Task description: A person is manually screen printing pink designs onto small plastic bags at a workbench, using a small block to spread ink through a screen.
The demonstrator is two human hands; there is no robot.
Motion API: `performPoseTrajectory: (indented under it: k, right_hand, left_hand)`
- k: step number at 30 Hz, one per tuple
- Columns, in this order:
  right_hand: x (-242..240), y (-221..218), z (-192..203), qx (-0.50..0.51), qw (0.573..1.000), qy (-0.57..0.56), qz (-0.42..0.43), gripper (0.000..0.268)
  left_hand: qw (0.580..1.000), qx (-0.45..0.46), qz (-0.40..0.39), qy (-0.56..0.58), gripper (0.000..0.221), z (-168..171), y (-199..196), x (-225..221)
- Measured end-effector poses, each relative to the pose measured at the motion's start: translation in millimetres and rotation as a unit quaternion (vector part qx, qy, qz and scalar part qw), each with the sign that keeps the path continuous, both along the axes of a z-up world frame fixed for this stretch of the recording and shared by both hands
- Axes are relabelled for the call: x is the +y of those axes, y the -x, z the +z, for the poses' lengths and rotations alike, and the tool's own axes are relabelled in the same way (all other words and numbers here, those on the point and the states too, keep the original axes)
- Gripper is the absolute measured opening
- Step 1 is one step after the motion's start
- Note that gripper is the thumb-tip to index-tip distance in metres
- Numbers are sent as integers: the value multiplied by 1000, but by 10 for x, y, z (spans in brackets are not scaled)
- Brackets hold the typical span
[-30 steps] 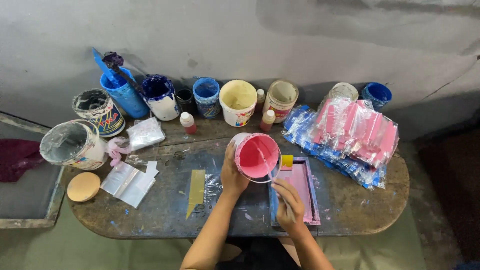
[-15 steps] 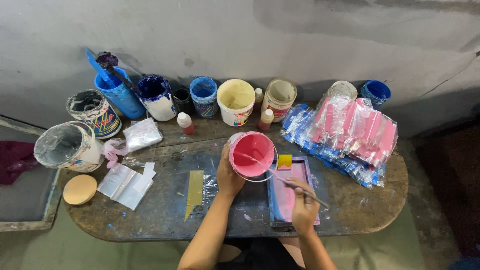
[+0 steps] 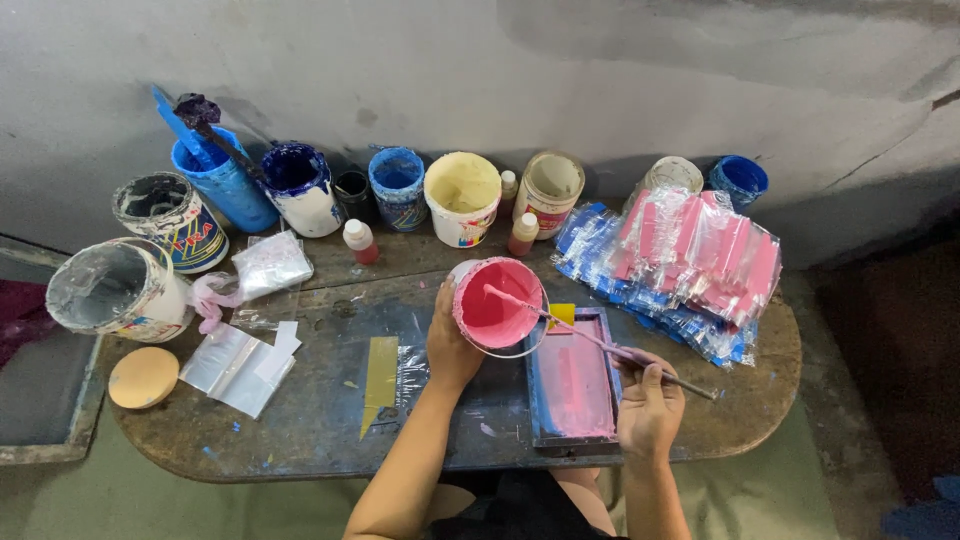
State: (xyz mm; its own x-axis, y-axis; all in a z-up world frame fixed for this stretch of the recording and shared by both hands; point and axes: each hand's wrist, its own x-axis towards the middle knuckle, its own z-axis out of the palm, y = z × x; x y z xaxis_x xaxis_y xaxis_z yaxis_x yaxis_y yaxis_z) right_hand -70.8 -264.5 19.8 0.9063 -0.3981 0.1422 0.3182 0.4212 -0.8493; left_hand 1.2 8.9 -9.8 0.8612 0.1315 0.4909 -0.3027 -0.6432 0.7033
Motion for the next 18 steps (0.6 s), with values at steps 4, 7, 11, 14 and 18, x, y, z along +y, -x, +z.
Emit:
performPoseTrajectory:
  k: [4, 7, 11, 14, 18]
  right_hand:
    - [-143, -21, -89, 0, 999, -52, -5, 21]
    - [-240, 16, 14, 6, 998, -67, 1, 22]
    - [-536, 76, -8, -6, 998, -69, -10, 20]
    - [-795, 155, -63, -14, 998, -55, -37, 21]
    - [-1065, 302, -114, 2, 997, -18, -76, 22]
  left_hand:
    - [1000, -1, -4, 14, 110, 65, 19, -6]
    - [1000, -7, -1, 18, 109, 53, 17, -4]
    - [999, -29, -2, 21, 105, 113, 18, -7]
    - [1000, -4, 6, 26, 105, 104, 21, -13]
    - [1000, -13, 11, 9, 108, 85, 15, -7]
